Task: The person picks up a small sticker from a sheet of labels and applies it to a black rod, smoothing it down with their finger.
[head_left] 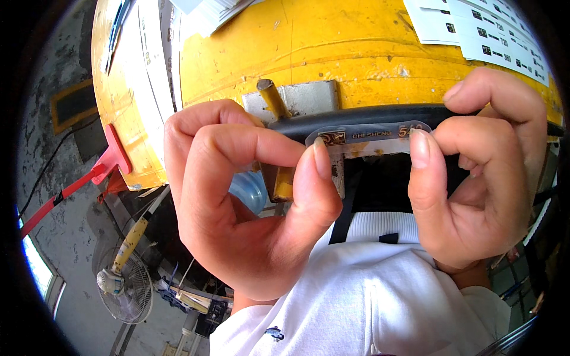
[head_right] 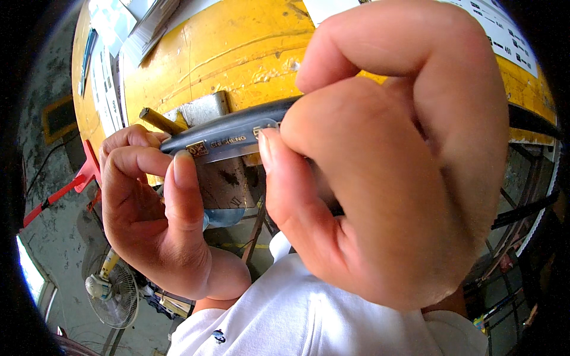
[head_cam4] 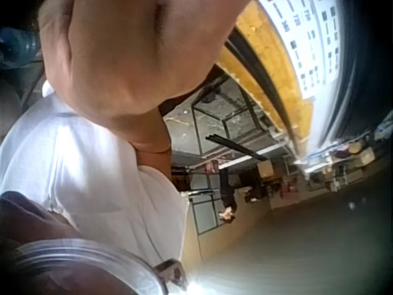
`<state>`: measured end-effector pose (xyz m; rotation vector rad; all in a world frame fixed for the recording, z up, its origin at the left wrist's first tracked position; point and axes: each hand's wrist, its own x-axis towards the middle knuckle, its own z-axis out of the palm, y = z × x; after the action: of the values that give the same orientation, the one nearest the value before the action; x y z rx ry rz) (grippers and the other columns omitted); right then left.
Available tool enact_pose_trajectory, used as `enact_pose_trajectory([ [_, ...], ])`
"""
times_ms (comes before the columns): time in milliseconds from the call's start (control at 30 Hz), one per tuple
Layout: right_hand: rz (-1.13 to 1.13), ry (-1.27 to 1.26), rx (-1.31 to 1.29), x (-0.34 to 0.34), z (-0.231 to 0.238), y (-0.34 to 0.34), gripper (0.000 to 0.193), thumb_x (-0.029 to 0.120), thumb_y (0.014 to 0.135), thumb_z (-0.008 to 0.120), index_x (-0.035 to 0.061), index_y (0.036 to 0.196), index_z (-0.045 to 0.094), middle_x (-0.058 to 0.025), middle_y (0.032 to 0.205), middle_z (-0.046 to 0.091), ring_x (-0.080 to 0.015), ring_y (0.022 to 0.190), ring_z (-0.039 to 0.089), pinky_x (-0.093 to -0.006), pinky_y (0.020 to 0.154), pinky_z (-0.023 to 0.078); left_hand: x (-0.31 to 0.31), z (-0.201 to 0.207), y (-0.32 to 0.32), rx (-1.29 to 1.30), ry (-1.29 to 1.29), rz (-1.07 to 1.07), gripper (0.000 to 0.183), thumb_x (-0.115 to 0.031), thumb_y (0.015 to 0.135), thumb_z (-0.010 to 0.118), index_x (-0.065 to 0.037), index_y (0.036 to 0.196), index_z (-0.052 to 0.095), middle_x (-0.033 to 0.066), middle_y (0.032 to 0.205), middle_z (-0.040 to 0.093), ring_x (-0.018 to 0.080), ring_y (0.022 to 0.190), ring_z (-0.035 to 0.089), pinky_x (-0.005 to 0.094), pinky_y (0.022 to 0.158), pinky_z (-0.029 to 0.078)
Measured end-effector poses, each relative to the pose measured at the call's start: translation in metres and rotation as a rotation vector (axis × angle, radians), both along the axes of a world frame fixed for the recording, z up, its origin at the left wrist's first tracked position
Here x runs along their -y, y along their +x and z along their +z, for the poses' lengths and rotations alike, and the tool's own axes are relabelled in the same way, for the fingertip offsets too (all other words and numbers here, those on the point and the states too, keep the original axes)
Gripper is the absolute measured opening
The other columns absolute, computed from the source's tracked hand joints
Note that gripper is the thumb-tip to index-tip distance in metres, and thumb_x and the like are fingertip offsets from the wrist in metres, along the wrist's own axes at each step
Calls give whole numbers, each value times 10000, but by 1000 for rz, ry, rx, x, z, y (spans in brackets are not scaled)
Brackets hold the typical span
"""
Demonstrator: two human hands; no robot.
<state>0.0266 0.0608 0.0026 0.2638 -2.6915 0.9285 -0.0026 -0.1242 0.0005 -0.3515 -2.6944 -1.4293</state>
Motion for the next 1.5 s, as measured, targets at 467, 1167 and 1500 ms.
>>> enact_pose_trajectory([
  [467, 4, 45, 1, -2, 3, 0, 153, -22, 761, 684, 33, 846, 568, -133, 1087, 542, -117, 736, 447, -235, 591, 325, -2, 0, -1, -9, -8, 5, 194, -89, 775, 740, -27, 780, 556, 73, 928, 512, 172, 926, 464, 284, 904, 318],
  [1167, 149, -36, -178, 4, -13, 23, 427, -98, 712, 609, -54, 1137, 605, -111, 870, 609, -171, 625, 533, -271, 524, 409, -7, 4, 2, 39, -7, 49, 153, 6, 813, 699, -4, 796, 548, 63, 913, 512, 159, 911, 488, 255, 894, 342],
  [1500, -41, 266, 97, 16, -27, 45, 734, -96, 676, 600, -113, 1391, 438, -198, 1162, 652, -215, 502, 594, -314, 491, 494, -6, 3, 1, 16, -7, 37, 147, 40, 829, 687, -2, 800, 549, 47, 896, 507, 126, 877, 470, 231, 858, 349],
])
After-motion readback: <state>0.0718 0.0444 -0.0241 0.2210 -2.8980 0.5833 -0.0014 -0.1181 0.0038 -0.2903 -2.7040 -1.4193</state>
